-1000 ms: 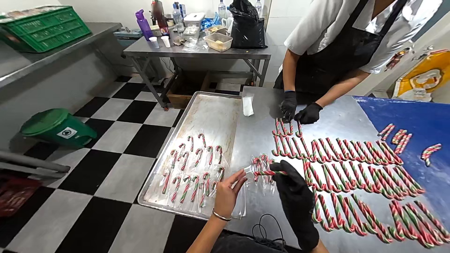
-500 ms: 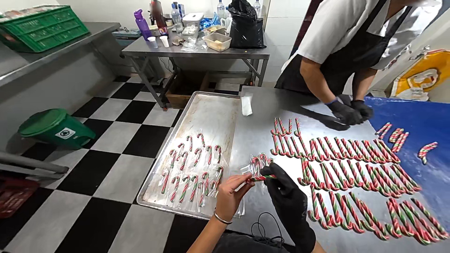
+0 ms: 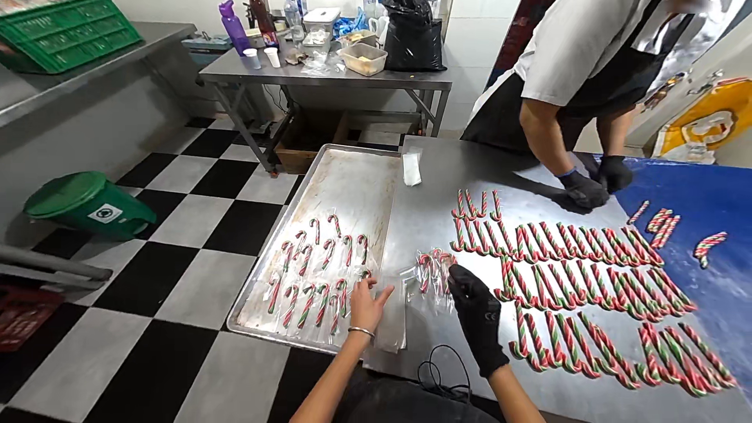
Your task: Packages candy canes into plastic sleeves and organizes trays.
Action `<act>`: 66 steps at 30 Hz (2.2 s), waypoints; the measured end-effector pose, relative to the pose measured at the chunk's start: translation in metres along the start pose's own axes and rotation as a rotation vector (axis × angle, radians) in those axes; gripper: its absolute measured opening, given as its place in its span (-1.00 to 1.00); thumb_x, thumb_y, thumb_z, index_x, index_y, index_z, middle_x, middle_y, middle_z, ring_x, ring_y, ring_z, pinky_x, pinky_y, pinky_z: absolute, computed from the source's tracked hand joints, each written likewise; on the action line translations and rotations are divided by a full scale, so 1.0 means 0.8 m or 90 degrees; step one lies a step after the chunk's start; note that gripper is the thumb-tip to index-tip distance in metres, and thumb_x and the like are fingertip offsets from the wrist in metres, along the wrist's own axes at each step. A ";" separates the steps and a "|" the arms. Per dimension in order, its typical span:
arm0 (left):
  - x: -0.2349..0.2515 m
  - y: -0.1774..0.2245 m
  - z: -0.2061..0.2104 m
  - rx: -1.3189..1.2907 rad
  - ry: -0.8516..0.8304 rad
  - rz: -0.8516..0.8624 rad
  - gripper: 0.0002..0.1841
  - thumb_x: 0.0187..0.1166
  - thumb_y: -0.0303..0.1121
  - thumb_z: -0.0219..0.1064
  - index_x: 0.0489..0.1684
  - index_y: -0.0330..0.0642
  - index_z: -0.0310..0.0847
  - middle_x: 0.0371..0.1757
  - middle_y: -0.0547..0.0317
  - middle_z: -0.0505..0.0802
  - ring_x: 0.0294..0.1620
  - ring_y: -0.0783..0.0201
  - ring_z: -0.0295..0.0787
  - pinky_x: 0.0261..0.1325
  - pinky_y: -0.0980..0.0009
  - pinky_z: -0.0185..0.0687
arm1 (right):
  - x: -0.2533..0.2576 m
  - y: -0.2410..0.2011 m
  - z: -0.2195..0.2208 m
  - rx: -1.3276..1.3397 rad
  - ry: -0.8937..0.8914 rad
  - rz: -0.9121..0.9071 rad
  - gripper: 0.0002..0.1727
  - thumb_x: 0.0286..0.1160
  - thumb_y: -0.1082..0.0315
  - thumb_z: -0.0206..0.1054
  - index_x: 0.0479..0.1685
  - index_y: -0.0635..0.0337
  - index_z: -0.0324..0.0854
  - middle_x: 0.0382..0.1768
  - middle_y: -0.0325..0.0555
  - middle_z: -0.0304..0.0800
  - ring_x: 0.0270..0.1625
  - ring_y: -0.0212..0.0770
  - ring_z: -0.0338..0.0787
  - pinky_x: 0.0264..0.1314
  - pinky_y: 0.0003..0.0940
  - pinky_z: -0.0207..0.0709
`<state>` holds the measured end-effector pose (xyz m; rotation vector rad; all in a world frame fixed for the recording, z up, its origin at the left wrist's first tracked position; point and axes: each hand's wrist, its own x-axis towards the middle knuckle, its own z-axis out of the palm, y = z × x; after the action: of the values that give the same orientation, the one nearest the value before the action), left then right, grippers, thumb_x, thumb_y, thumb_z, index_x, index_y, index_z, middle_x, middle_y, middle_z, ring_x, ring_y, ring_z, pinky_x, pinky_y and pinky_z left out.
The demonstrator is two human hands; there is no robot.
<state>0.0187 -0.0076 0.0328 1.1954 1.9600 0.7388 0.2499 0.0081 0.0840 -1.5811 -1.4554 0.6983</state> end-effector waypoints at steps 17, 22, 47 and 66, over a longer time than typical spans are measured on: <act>0.002 -0.032 0.003 -0.112 0.041 0.027 -0.63 0.61 -0.35 0.45 0.32 -0.29 0.71 -0.07 -0.02 0.94 -0.08 0.21 0.91 0.19 0.23 0.74 | 0.089 0.085 -0.035 -0.592 -0.135 0.182 -0.43 0.77 0.35 0.04 0.73 0.35 0.25 0.45 0.44 0.55 0.53 0.36 0.54 0.58 0.22 0.34; 0.007 -0.036 0.001 -0.127 0.017 0.036 -0.75 0.69 -0.39 0.33 0.16 -0.32 0.77 0.09 -0.05 0.91 0.10 0.20 0.88 0.34 0.24 0.69 | 0.052 0.066 -0.010 -0.600 -0.163 0.126 -0.35 0.71 0.29 0.10 0.80 0.23 0.19 0.31 0.32 0.69 0.39 0.32 0.65 0.46 0.18 0.44; -0.051 0.058 -0.027 -0.203 0.074 0.521 -0.77 0.54 -0.33 0.49 0.02 -0.23 0.91 -0.02 0.13 0.98 0.05 0.32 0.94 0.30 0.33 0.80 | -0.022 -0.088 0.003 0.143 -0.046 -0.209 -0.45 0.50 0.36 0.36 0.49 0.39 0.52 0.10 -0.17 0.92 0.00 -0.42 0.90 0.06 -0.46 0.80; 0.135 -0.128 -0.055 0.284 -0.177 -0.002 -0.54 0.49 -0.14 0.55 0.22 -0.28 0.77 0.44 -0.37 0.67 0.56 -0.31 0.50 0.65 -0.18 0.33 | 0.006 0.039 0.054 -0.033 -0.031 0.034 -0.70 0.57 0.35 0.38 0.17 0.28 0.81 0.11 0.02 0.92 0.11 -0.14 0.92 0.29 -0.13 0.72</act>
<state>-0.1017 0.0445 -0.0499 1.4624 1.9401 0.1155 0.2291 0.0232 0.0370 -1.6582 -1.4828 0.7390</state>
